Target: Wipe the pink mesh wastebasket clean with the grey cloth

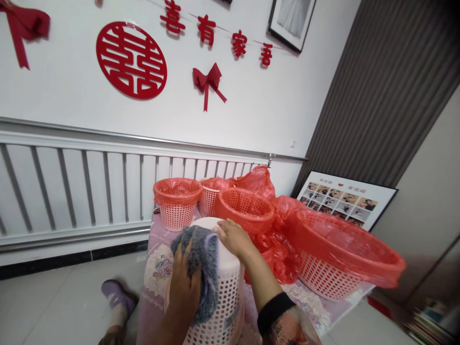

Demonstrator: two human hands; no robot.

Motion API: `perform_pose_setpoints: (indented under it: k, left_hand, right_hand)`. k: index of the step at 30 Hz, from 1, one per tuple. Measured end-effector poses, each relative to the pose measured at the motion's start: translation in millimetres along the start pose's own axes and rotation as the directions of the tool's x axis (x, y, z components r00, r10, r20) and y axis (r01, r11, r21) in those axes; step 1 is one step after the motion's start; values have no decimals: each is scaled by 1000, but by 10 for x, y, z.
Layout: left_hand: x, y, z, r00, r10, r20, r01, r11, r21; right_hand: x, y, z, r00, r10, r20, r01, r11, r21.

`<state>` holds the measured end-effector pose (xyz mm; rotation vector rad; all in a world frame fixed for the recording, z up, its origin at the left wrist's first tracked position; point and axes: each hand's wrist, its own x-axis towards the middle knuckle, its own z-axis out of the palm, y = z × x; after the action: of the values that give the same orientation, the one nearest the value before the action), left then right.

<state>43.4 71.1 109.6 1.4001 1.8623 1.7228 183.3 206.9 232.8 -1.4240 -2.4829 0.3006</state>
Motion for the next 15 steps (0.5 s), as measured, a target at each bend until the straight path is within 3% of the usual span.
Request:
perform_pose_setpoints:
  k: [2,4,9,15]
  left_hand:
    - [134,226,-38,984,158,78,-164,983,84]
    - [281,351,-99,970,192,148,-213,967,137]
    - [760,371,-257,969,124,215,-147,985,92]
    - [1462,467,-322,909,103,403,-117,993,12]
  right_hand:
    - [21,18,0,1000,21,23,-21,1000,-20]
    - [34,30,-5,998,39,40,-38,999,-29]
    - [-27,-8,-26,1000,1,12,0,998,-65]
    - [-72,-62,-26,999,-3,-37,0,997,-74]
